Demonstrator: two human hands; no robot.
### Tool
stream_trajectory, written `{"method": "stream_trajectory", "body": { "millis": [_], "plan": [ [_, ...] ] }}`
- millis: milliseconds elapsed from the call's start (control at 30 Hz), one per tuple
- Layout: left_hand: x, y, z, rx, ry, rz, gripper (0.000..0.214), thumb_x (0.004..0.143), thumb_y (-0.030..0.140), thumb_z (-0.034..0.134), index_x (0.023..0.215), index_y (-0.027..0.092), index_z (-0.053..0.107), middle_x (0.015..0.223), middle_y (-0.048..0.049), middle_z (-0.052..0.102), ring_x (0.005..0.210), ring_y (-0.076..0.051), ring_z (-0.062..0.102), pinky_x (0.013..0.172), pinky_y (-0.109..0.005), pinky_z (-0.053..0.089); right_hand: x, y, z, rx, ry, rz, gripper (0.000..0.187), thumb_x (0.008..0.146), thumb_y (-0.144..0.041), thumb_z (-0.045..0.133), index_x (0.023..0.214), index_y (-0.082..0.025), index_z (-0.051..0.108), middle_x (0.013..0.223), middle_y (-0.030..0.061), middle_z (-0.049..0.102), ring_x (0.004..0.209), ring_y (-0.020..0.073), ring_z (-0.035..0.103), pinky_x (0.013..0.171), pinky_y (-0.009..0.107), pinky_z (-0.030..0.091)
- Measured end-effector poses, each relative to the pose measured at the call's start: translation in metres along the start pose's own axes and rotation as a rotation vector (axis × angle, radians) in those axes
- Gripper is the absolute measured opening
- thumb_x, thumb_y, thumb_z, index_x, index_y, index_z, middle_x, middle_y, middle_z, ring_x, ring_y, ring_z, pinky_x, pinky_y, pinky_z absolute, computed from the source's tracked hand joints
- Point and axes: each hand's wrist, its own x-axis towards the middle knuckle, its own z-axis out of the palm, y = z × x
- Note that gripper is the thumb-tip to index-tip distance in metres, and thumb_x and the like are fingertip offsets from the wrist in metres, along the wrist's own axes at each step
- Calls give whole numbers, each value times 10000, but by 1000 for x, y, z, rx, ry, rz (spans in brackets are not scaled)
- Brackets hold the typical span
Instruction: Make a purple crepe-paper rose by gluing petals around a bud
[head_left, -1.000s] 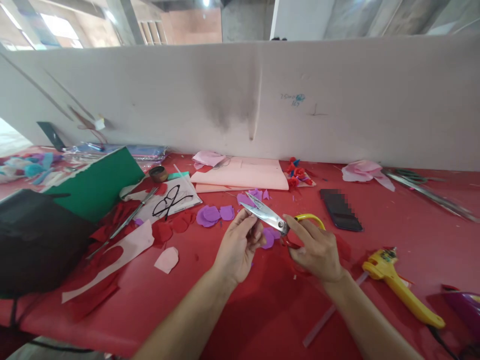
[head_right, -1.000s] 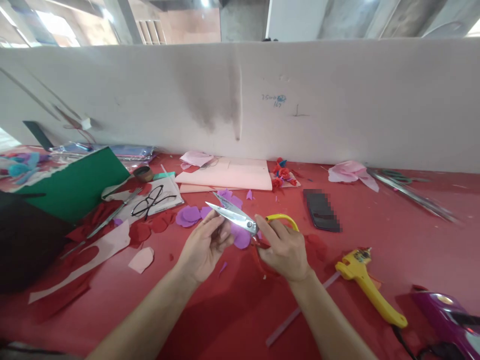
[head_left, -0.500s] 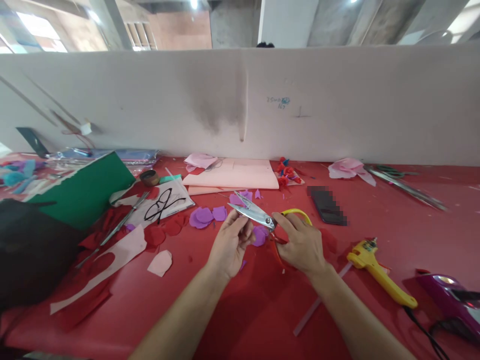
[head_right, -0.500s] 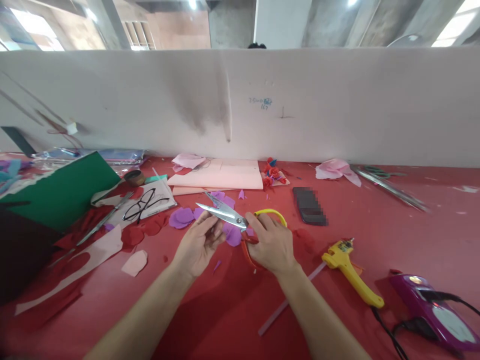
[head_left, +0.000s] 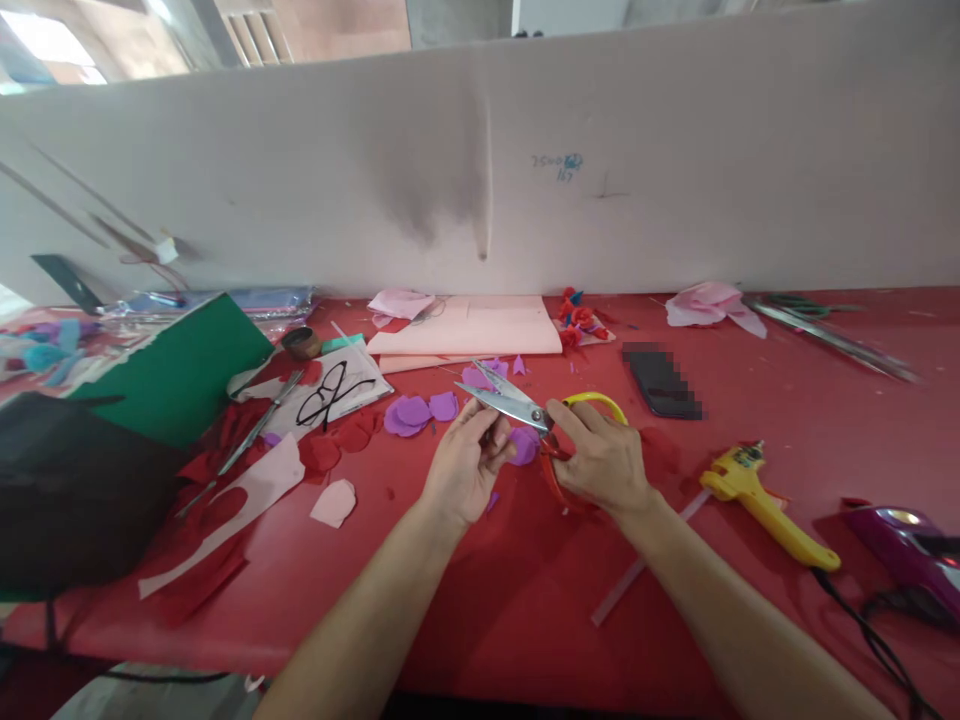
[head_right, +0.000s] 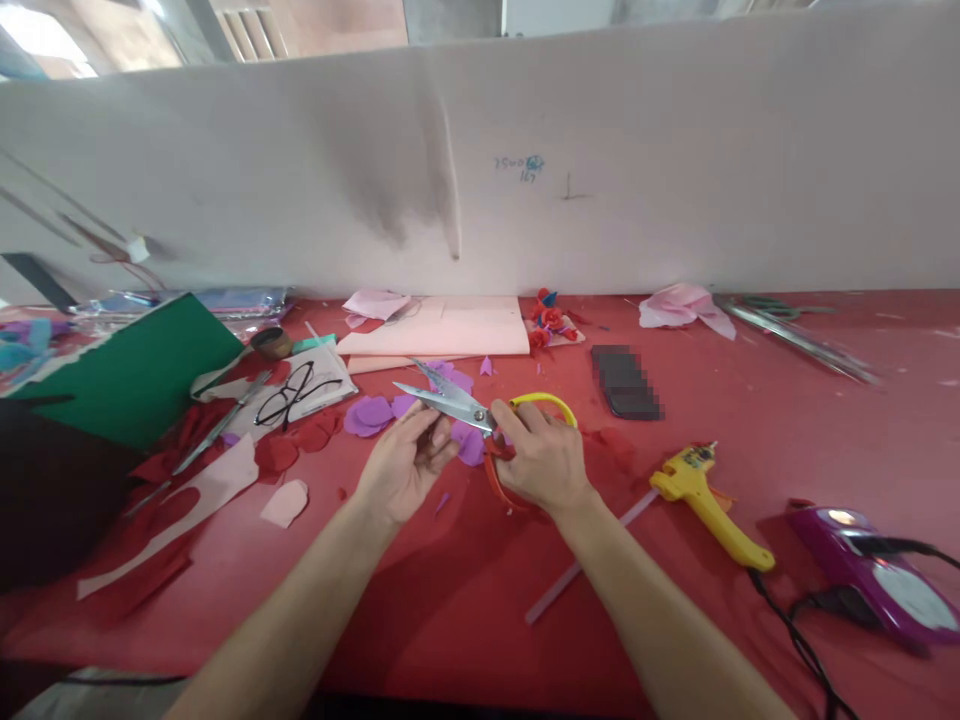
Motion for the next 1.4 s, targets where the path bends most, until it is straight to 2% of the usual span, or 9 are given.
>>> {"method": "stream_trajectory", "body": {
  "millis": [300,600,800,967,1167,1300,1400],
  "plan": [
    [3,4,-1,-2,-19,-38,149,810,167,576,721,183,458,518,65,426,434,-43,319,436,-135,342,-2,-2,1,26,-40,34,270,768,-233,536,1014,-188,636,809,53,655,649,169,513,536,267,295],
    [4,6,-2,1,-33,-42,208,784,169,628,706,184,436,528,75,401,440,-38,351,431,-138,340,-5,0,5,64,-59,48,343,771,-247,527,1094,-172,614,838,67,651,692,179,522,543,262,308],
    [5,6,-4,37,-46,-11,179,789,167,611,712,183,450,521,72,403,450,-43,340,437,-142,340,-4,-4,2,81,-89,89,285,804,-277,521,1053,-186,625,840,59,650,683,179,529,553,270,314],
    [6,2,-4,79,-3,-18,185,778,185,631,709,183,459,524,70,420,457,-41,353,451,-136,364,-1,-7,-2,66,-145,151,383,800,-356,560,1152,-206,582,952,62,652,767,209,553,588,287,324],
    [6,-1,-2,59,-27,-42,209,767,192,645,697,183,448,519,70,422,441,-37,336,430,-134,339,-2,0,1,58,-139,110,346,810,-300,527,1137,-204,587,919,65,653,749,205,559,606,290,333],
    [5,4,-3,32,-42,-35,199,782,204,649,721,181,461,516,73,414,444,-41,335,420,-136,316,-5,-1,0,93,-128,86,294,804,-271,524,1079,-204,607,847,56,670,716,194,574,553,276,320],
    [6,7,-5,31,-27,-13,175,802,222,641,758,182,476,527,71,431,447,-43,337,440,-143,328,-5,-1,-3,157,-144,142,304,786,-259,539,1079,-207,601,920,66,686,789,203,608,550,261,346]
  ]
}}
